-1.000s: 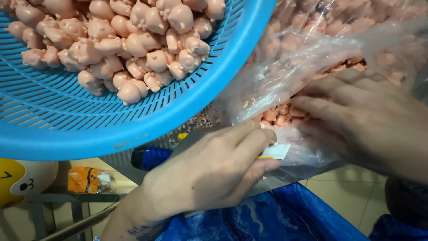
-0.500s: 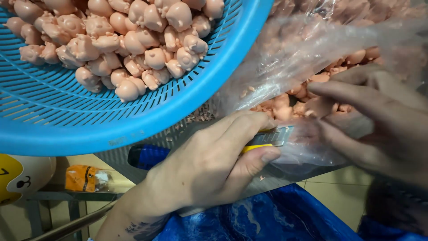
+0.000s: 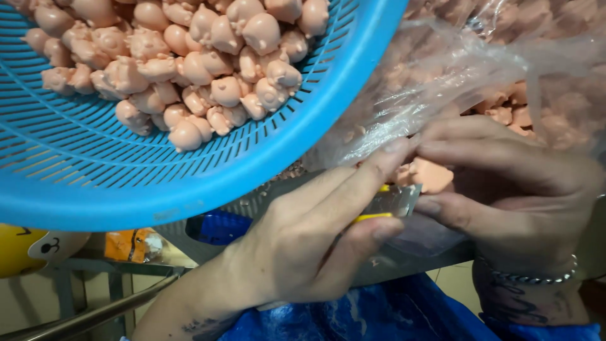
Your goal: Trimming excess plastic bits from small pink doll heads using a yellow utility knife.
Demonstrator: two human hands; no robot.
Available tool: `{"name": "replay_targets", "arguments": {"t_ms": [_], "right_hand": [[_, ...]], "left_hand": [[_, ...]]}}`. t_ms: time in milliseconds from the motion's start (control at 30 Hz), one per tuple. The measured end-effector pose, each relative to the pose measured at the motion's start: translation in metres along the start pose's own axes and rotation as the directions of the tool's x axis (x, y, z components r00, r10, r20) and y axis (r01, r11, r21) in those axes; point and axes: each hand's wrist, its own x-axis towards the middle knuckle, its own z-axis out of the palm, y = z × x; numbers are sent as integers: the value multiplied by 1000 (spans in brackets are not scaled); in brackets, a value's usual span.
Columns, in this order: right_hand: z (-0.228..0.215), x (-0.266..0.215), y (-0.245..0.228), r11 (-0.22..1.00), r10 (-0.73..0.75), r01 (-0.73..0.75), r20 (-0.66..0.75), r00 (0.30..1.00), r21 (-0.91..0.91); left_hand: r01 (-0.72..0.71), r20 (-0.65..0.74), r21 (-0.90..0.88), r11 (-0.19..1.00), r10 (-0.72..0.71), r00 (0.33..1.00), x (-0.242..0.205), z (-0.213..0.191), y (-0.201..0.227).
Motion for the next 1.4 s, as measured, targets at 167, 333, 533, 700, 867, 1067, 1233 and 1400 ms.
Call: {"name": "replay_targets", "arguments": {"t_ms": [167, 333, 533, 700, 867, 1067, 1233, 1400], "right_hand": [[-7, 1, 24, 986, -158, 155, 37, 987, 59], [2, -2, 24, 987, -106, 113, -69, 992, 112], [-3, 5, 17, 984, -156, 158, 27, 987, -78], [-2, 4, 19, 968, -229, 231, 32, 973, -98], [1, 7, 12, 964, -231, 233, 31, 973, -128], [9, 3, 16, 964, -253, 250, -25, 967, -90], [12, 1, 22, 980, -197, 195, -97, 976, -25], [4, -9, 36, 919, 47, -12, -78, 996, 395]], "left_hand": [[27, 33, 21, 999, -28, 999, 0, 5, -8], [50, 36, -4, 999, -50, 998, -1, 8, -12], [66, 50, 15, 998, -67, 997, 0, 7, -11], [80, 61, 11, 997, -81, 995, -1, 7, -10], [59, 30, 23, 998, -60, 998, -4, 10, -12], [47, -5, 45, 998, -47, 999, -2, 11, -9], [33, -24, 7, 999, -33, 999, -2, 10, -10], [20, 26, -37, 999, -19, 999, 1, 8, -11]]}}
